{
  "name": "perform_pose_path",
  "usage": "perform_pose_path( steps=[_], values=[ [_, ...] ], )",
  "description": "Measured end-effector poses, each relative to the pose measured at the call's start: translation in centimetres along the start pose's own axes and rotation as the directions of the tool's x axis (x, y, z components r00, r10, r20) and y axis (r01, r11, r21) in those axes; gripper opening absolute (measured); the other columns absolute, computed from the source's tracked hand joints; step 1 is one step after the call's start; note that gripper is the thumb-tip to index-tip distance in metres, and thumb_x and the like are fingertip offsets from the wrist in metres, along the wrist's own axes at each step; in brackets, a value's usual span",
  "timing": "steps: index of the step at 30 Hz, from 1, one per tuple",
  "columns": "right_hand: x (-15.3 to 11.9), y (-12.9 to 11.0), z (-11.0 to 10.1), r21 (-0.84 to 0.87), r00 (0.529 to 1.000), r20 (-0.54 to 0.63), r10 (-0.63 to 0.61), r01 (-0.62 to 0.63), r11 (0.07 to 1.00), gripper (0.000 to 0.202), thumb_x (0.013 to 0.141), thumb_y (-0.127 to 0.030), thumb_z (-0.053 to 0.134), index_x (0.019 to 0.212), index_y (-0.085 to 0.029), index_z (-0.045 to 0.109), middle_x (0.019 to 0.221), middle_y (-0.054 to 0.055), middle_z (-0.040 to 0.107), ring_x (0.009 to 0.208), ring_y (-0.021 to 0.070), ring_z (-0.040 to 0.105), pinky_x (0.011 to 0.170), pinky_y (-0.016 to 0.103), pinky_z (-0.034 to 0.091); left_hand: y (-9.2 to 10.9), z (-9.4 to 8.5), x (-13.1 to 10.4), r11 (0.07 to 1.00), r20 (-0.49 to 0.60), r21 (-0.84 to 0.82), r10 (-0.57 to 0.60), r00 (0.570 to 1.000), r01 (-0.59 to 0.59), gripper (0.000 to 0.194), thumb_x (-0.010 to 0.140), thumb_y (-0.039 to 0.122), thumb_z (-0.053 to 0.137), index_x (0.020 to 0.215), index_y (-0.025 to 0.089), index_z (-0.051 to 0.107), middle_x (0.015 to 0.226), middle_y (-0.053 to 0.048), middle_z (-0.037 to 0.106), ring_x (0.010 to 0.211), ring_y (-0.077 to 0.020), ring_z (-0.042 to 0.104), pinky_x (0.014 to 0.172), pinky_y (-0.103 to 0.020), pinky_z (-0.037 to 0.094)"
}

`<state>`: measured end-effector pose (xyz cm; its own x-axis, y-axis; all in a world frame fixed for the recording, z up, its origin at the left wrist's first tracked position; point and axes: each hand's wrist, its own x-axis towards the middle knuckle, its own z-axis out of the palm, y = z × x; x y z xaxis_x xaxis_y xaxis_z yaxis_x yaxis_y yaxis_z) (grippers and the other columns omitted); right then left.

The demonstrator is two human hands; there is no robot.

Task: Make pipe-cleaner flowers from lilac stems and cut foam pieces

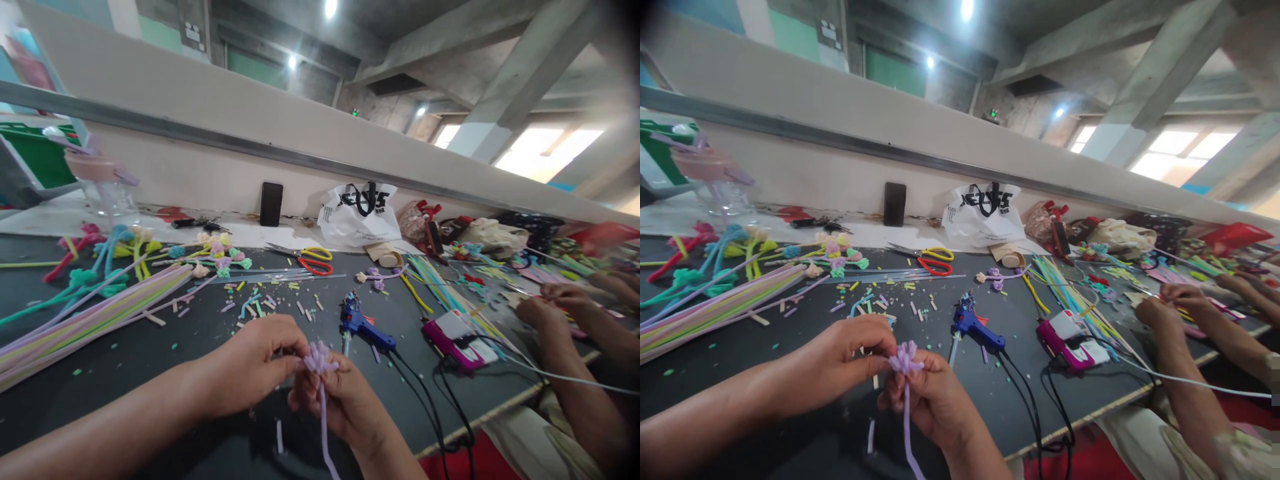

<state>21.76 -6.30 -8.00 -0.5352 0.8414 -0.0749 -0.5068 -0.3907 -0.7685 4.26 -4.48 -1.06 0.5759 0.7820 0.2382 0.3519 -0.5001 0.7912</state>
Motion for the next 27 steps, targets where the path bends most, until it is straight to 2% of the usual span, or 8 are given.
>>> perform_pose_path(
  steps=[5, 8, 9, 11, 15, 19, 23, 27],
  values=[
    [0.5, -0.5, -0.3, 0.093, 0.996, -0.023, 0.090, -0.087, 0.992, 0.024, 0.065, -0.031, 0.074, 0.066, -0.011, 0.060, 0.059, -0.001, 0.053, 0.050, 0.0079, 0.047, 0.065, 0.030, 0.047, -1.9, 1.3, 0.7, 0.924, 0.031, -0.322, -0.209, 0.977, 0.208, 0.009, 0.073, 0.019, 0.053, 0.069, 0.015, 0.060, 0.068, 0.000, 0.059, 0.066, -0.0137, 0.054, 0.062, -0.024, 0.041],
    [0.9, -0.5, -0.2, 0.102, 0.984, -0.177, 0.031, -0.013, 0.995, 0.022, 0.067, -0.029, 0.073, 0.068, -0.011, 0.060, 0.060, -0.001, 0.055, 0.050, 0.0073, 0.048, 0.062, 0.027, 0.046, -3.4, 2.2, 1.0, 0.829, -0.099, -0.485, -0.367, 0.925, 0.277, 0.009, 0.072, 0.023, 0.056, 0.076, 0.015, 0.058, 0.068, 0.002, 0.057, 0.065, -0.0126, 0.051, 0.063, -0.024, 0.039],
    [1.1, -0.5, -0.2, 0.080, 0.970, -0.242, 0.001, 0.019, 0.997, 0.022, 0.067, -0.029, 0.073, 0.068, -0.012, 0.060, 0.061, -0.001, 0.056, 0.051, 0.0074, 0.049, 0.060, 0.026, 0.045, -3.8, 2.5, 1.0, 0.798, -0.110, -0.519, -0.417, 0.902, 0.306, 0.013, 0.072, 0.024, 0.057, 0.080, 0.015, 0.058, 0.069, 0.002, 0.056, 0.064, -0.0117, 0.050, 0.062, -0.023, 0.038],
    [1.4, -0.3, -0.2, 0.002, 0.935, -0.347, -0.071, 0.076, 0.997, 0.023, 0.065, -0.031, 0.074, 0.069, -0.013, 0.060, 0.063, -0.002, 0.056, 0.052, 0.0074, 0.050, 0.057, 0.024, 0.043, -4.2, 3.0, 1.0, 0.738, -0.054, -0.572, -0.469, 0.882, 0.358, 0.020, 0.071, 0.026, 0.058, 0.086, 0.014, 0.057, 0.067, 0.004, 0.053, 0.058, -0.0093, 0.045, 0.056, -0.021, 0.035],
    [1.7, 0.1, -0.6, -0.292, 0.846, -0.474, -0.242, 0.108, 0.950, 0.024, 0.061, -0.031, 0.073, 0.066, -0.014, 0.057, 0.056, -0.005, 0.052, 0.048, 0.0063, 0.043, 0.050, 0.019, 0.034, -4.0, 4.0, 0.8, 0.670, 0.081, -0.619, -0.464, 0.882, 0.409, 0.024, 0.070, 0.028, 0.059, 0.088, 0.013, 0.056, 0.064, 0.004, 0.051, 0.052, -0.0076, 0.043, 0.052, -0.021, 0.033],
    [1.8, 0.2, -0.9, -0.633, 0.742, -0.533, -0.407, -0.031, 0.773, 0.019, 0.062, -0.027, 0.066, 0.056, -0.015, 0.053, 0.048, -0.006, 0.046, 0.048, 0.0082, 0.037, 0.048, 0.021, 0.029, -3.6, 4.5, 0.8, 0.645, 0.101, -0.636, -0.476, 0.874, 0.424, 0.024, 0.070, 0.031, 0.060, 0.084, 0.013, 0.056, 0.061, 0.004, 0.051, 0.052, -0.0079, 0.046, 0.052, -0.021, 0.035],
    [1.8, 0.3, -0.8, -0.816, 0.738, -0.444, -0.509, -0.098, 0.570, 0.015, 0.064, -0.028, 0.060, 0.057, -0.017, 0.054, 0.051, -0.004, 0.049, 0.052, 0.0121, 0.042, 0.051, 0.023, 0.031, -4.1, 4.8, 0.7, 0.606, 0.093, -0.691, -0.466, 0.880, 0.394, 0.024, 0.071, 0.036, 0.061, 0.079, 0.014, 0.055, 0.056, 0.004, 0.050, 0.050, -0.0082, 0.046, 0.051, -0.020, 0.035],
    [1.7, 0.6, -0.5, -0.925, 0.729, -0.306, -0.613, -0.074, 0.374, 0.013, 0.068, -0.026, 0.057, 0.058, -0.018, 0.056, 0.056, -0.002, 0.052, 0.057, 0.0140, 0.047, 0.055, 0.024, 0.033, -5.0, 5.1, 0.5, 0.562, 0.086, -0.747, -0.447, 0.890, 0.354, 0.025, 0.073, 0.039, 0.059, 0.077, 0.014, 0.056, 0.056, 0.004, 0.051, 0.050, -0.0077, 0.046, 0.051, -0.019, 0.034]
  ],
)
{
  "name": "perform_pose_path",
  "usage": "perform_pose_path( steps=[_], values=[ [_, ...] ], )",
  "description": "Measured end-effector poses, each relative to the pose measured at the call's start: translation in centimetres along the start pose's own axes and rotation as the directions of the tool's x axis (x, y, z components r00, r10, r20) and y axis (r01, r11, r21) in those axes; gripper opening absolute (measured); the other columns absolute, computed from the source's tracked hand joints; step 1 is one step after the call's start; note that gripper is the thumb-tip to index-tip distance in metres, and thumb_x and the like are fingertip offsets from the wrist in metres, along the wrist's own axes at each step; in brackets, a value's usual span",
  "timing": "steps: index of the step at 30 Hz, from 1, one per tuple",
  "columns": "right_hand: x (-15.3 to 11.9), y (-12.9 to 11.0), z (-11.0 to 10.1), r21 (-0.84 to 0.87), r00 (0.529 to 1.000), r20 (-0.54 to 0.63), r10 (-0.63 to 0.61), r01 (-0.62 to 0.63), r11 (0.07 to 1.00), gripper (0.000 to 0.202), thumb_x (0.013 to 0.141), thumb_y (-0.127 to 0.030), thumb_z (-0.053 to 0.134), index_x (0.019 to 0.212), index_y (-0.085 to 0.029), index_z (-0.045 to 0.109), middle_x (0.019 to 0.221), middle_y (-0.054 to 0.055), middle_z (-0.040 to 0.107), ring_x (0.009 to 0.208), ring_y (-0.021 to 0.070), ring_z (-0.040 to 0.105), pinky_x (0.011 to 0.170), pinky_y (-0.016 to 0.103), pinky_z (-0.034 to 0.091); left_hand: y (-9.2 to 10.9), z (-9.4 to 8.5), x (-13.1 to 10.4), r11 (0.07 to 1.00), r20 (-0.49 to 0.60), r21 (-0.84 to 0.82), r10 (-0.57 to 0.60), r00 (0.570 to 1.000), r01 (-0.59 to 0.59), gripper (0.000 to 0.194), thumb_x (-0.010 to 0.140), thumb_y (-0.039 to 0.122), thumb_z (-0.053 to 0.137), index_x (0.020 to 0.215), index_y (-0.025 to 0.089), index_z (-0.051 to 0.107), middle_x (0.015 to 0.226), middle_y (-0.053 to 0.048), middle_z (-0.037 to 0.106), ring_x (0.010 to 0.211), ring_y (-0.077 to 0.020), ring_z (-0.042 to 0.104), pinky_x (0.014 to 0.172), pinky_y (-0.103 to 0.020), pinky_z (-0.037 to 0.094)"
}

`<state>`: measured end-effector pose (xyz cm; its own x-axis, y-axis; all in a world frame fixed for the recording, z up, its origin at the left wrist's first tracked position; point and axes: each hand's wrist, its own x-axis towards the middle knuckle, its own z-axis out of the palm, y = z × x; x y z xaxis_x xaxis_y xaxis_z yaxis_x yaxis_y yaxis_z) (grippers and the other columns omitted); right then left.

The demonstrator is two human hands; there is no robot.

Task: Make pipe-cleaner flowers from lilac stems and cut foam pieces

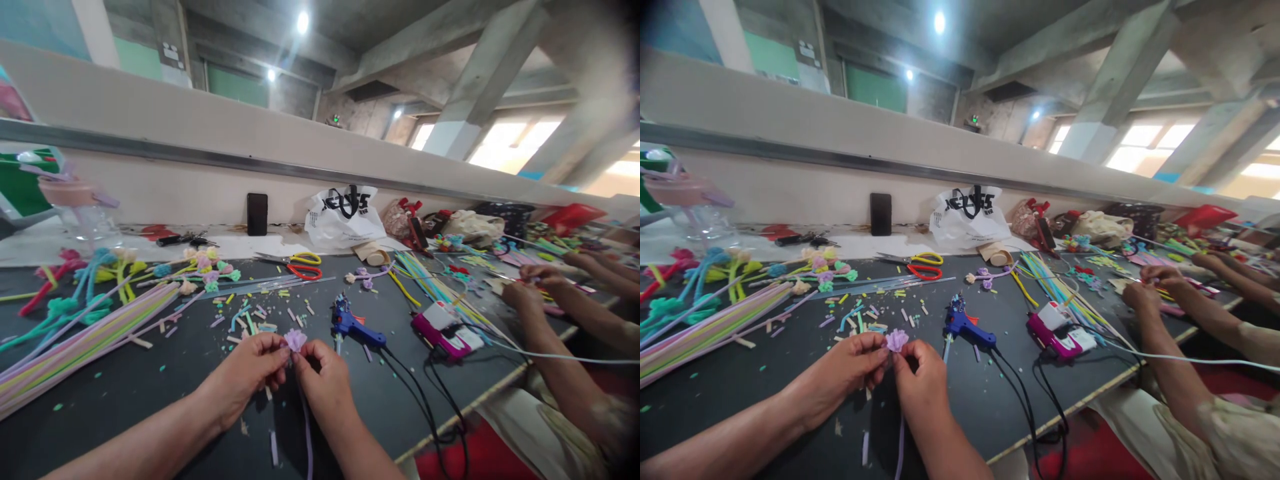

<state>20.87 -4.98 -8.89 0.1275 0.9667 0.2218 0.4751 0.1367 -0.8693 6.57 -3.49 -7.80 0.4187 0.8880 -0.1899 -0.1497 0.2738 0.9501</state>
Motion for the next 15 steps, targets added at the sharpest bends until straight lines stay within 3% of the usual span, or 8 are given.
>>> perform_pose_path(
  steps=[4, 9, 11, 15],
  values=[
    [-0.2, 0.2, 0.1, 0.001, 0.998, -0.002, -0.057, 0.057, 0.998, 0.013, 0.069, -0.024, 0.057, 0.058, -0.018, 0.056, 0.057, -0.002, 0.052, 0.058, 0.0135, 0.046, 0.056, 0.023, 0.034, 0.0, 0.0, 0.0, 1.000, -0.024, 0.012, -0.005, 1.000, 0.005, 0.026, 0.072, 0.039, 0.060, 0.074, 0.014, 0.056, 0.052, 0.004, 0.050, 0.046, -0.0072, 0.044, 0.049, -0.019, 0.033],
    [0.0, 0.5, -0.1, 0.293, 0.990, 0.119, 0.081, -0.113, 0.950, 0.020, 0.071, -0.035, 0.060, 0.066, -0.015, 0.059, 0.055, -0.003, 0.050, 0.054, 0.0115, 0.043, 0.052, 0.021, 0.033, 0.6, 0.5, -0.1, 0.999, -0.055, 0.025, 0.042, 0.998, -0.041, 0.024, 0.071, 0.035, 0.062, 0.081, 0.014, 0.057, 0.054, 0.004, 0.051, 0.048, -0.0074, 0.045, 0.050, -0.020, 0.034],
    [0.0, 0.4, -0.1, 0.454, 0.977, 0.185, 0.106, -0.181, 0.872, 0.023, 0.072, -0.038, 0.062, 0.072, -0.015, 0.061, 0.058, -0.003, 0.053, 0.056, 0.0111, 0.045, 0.054, 0.021, 0.035, 0.8, 0.6, -0.1, 0.998, -0.081, 0.042, 0.060, 0.995, -0.057, 0.023, 0.070, 0.035, 0.063, 0.077, 0.014, 0.057, 0.052, 0.005, 0.050, 0.047, -0.0073, 0.044, 0.050, -0.020, 0.034],
    [-0.1, 0.0, 0.0, 0.725, 0.948, 0.298, 0.110, -0.300, 0.620, 0.023, 0.073, -0.038, 0.065, 0.073, -0.016, 0.060, 0.062, -0.002, 0.055, 0.057, 0.0102, 0.047, 0.058, 0.021, 0.037, 1.1, 0.6, -0.2, 0.992, -0.124, 0.104, 0.088, 0.988, -0.075, 0.019, 0.068, 0.032, 0.062, 0.071, 0.015, 0.055, 0.049, 0.006, 0.049, 0.045, -0.0078, 0.045, 0.049, -0.020, 0.034]
  ],
)
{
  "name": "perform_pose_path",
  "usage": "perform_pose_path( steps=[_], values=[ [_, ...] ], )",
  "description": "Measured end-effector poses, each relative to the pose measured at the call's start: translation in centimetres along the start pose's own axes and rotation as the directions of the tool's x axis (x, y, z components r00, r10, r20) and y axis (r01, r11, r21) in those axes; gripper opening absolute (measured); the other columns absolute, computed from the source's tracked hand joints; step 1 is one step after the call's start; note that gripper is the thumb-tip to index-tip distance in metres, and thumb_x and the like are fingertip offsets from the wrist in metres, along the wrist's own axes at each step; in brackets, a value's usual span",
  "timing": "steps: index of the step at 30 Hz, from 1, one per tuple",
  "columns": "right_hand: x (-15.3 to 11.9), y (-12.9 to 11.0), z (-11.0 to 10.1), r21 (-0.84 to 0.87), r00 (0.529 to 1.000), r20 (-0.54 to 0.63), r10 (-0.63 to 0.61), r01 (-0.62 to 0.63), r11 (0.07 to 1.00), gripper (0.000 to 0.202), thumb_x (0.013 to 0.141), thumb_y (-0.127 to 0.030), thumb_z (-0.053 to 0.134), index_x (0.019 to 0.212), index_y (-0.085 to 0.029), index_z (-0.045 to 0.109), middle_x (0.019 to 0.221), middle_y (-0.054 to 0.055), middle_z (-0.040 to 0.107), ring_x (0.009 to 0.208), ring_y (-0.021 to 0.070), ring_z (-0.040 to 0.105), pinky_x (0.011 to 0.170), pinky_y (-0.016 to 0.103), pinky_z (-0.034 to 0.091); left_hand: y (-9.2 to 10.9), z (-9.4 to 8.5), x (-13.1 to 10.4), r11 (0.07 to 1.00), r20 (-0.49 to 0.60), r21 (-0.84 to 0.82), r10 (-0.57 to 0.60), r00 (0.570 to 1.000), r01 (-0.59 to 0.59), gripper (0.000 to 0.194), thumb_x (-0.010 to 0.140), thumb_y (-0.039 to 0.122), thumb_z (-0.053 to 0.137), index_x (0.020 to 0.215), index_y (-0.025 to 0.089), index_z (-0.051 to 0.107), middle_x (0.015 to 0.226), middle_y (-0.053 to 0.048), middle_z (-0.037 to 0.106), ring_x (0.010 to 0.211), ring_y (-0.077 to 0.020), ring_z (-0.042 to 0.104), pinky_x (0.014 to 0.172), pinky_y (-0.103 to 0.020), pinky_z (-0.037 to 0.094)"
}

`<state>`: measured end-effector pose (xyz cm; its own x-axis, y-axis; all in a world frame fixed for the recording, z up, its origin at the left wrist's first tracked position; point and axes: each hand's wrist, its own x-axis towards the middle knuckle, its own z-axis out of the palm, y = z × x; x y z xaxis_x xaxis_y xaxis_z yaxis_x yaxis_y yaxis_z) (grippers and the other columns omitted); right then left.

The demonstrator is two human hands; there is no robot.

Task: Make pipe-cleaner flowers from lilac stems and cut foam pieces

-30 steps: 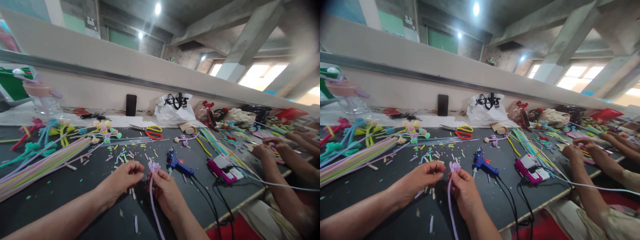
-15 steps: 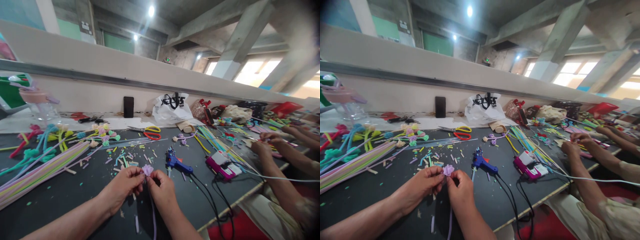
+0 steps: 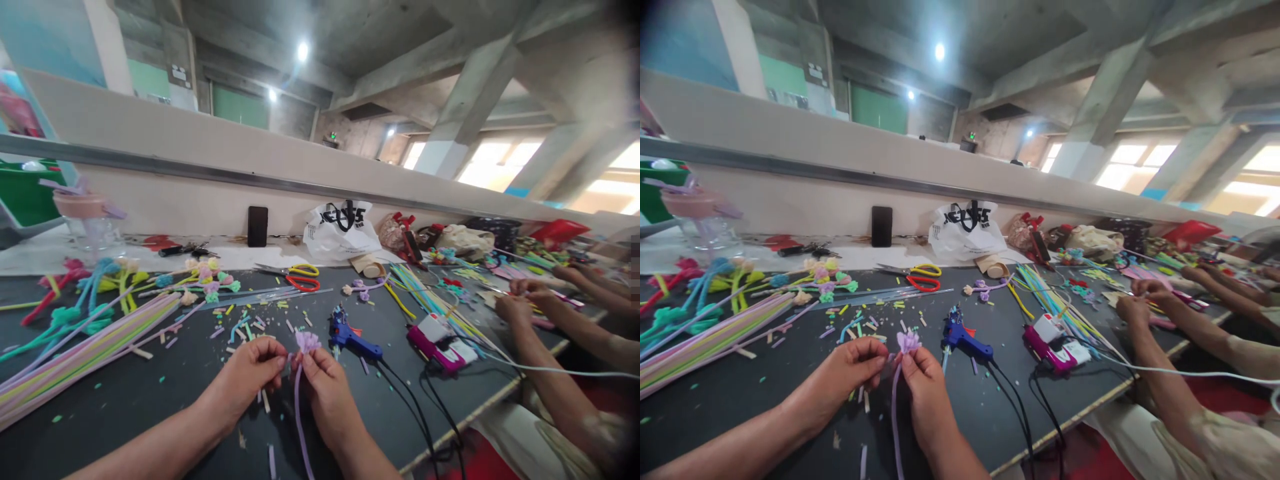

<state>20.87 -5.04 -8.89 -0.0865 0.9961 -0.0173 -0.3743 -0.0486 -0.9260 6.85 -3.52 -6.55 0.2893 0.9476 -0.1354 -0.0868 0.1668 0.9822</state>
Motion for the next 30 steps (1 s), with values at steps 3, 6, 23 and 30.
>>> perform_pose_path(
  steps=[3, 6, 23, 30],
  values=[
    [0.1, -0.1, 0.1, 0.150, 0.999, 0.033, 0.000, -0.005, 0.989, 0.025, 0.071, -0.038, 0.068, 0.069, -0.015, 0.059, 0.062, -0.002, 0.053, 0.057, 0.0098, 0.046, 0.057, 0.020, 0.037, 0.2, 0.0, 0.0, 0.997, 0.009, 0.068, 0.048, 0.999, -0.049, 0.016, 0.071, 0.031, 0.058, 0.071, 0.015, 0.056, 0.050, 0.005, 0.050, 0.047, -0.0089, 0.045, 0.050, -0.021, 0.034],
    [0.1, -0.2, -0.2, 0.229, 0.995, 0.092, 0.027, -0.047, 0.972, 0.025, 0.071, -0.037, 0.068, 0.067, -0.015, 0.057, 0.062, -0.002, 0.050, 0.055, 0.0091, 0.043, 0.055, 0.021, 0.036, 0.3, 0.0, 0.0, 0.988, 0.005, 0.117, 0.097, 0.995, -0.097, 0.013, 0.070, 0.028, 0.057, 0.072, 0.014, 0.057, 0.053, 0.005, 0.052, 0.049, -0.0094, 0.045, 0.051, -0.022, 0.035],
    [-0.8, -0.6, 0.2, 0.246, 0.913, 0.382, 0.142, -0.248, 0.937, 0.028, 0.070, -0.037, 0.068, 0.062, -0.013, 0.054, 0.052, -0.001, 0.048, 0.044, 0.0079, 0.042, 0.048, 0.021, 0.035, 1.0, 0.0, -1.7, 0.874, -0.013, 0.282, 0.415, 0.910, -0.395, 0.015, 0.073, 0.017, 0.056, 0.087, 0.020, 0.060, 0.079, -0.001, 0.059, 0.073, -0.0149, 0.054, 0.068, -0.026, 0.044],
    [-0.6, -0.2, 0.0, 0.264, 0.931, 0.348, 0.111, -0.211, 0.941, 0.022, 0.074, -0.030, 0.065, 0.064, -0.011, 0.058, 0.054, 0.000, 0.051, 0.047, 0.0082, 0.045, 0.050, 0.021, 0.035, 0.5, -0.5, -1.1, 0.786, 0.030, 0.343, 0.538, 0.842, -0.514, 0.008, 0.075, 0.018, 0.056, 0.080, 0.020, 0.062, 0.077, -0.001, 0.056, 0.071, -0.0139, 0.051, 0.066, -0.025, 0.041]
  ],
)
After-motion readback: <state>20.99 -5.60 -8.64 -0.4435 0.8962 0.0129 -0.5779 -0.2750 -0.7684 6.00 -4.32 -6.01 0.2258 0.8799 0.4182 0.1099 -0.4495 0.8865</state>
